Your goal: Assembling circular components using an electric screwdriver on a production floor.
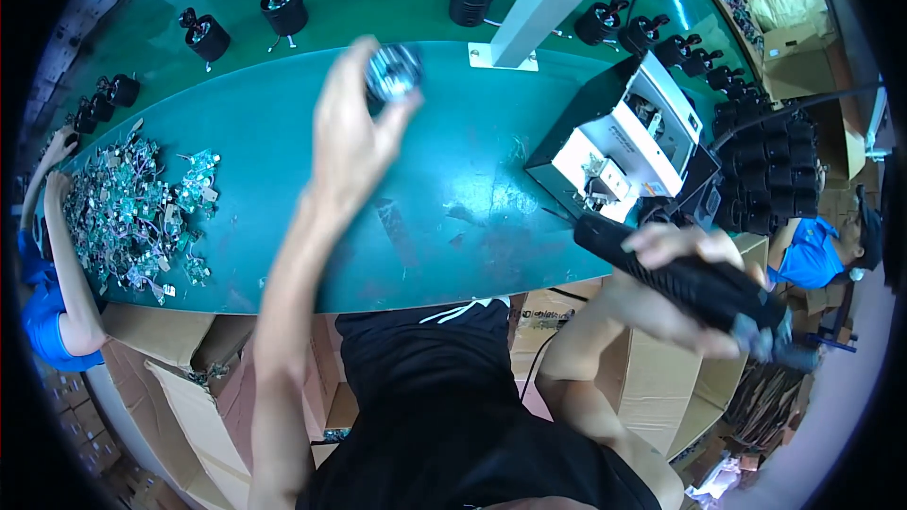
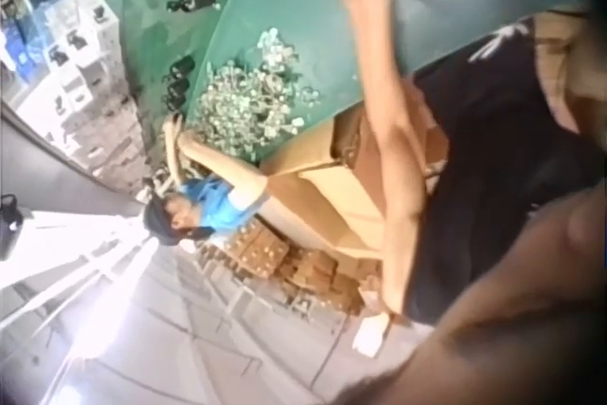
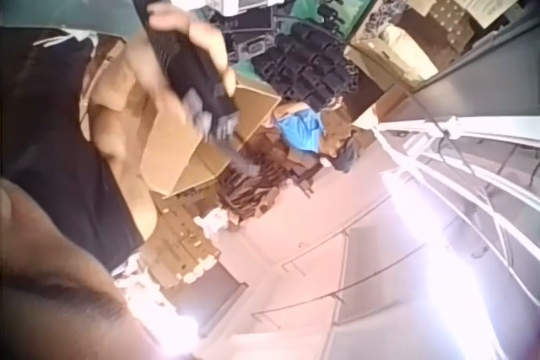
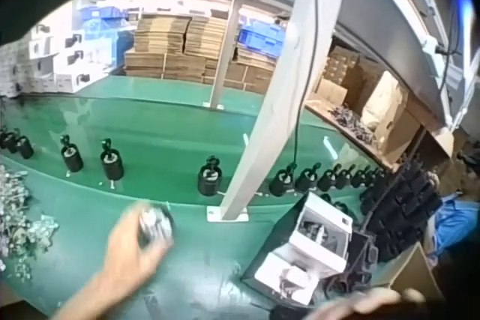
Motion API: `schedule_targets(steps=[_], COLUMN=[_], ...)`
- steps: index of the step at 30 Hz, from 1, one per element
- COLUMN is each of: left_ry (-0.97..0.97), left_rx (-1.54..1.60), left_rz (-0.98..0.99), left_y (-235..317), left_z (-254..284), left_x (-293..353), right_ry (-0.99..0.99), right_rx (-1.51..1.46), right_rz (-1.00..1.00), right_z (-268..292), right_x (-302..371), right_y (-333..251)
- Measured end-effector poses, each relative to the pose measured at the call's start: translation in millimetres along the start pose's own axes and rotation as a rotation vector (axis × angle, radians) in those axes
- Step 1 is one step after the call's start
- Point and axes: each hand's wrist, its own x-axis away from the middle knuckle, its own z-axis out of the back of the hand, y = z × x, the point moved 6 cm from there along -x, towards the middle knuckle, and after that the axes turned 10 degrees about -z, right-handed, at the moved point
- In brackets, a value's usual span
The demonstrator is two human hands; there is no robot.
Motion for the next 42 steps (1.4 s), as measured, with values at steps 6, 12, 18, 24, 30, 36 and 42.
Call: schedule_targets(steps=[6,12,18,24,30,36,42], left_ry=[0.023,-0.04,0.378,0.022,-0.03,-0.162,-0.051], left_rx=[-0.15,-0.063,-0.254,-0.041,0.075,0.356,0.249], left_rz=[0.278,0.396,-0.237,-0.297,-0.136,0.213,0.132], left_y=[-123,-147,-59,-44,-76,-95,-60], left_z=[-27,-47,-4,-72,-120,-127,-70], left_x=[-61,-68,-70,-68,-78,-100,-87], right_ry=[0.136,0.127,0.112,0.211,0.366,0.562,0.892], right_rx=[-0.06,0.01,-0.091,-0.03,0.082,0.052,0.322], right_rz=[-0.2,-0.285,-0.042,0.104,0.171,0.047,0.014], right_z=[8,7,18,56,78,130,139], right_x=[31,43,-9,-43,-57,-92,-97], right_y=[52,66,-4,-32,-51,-28,-2])
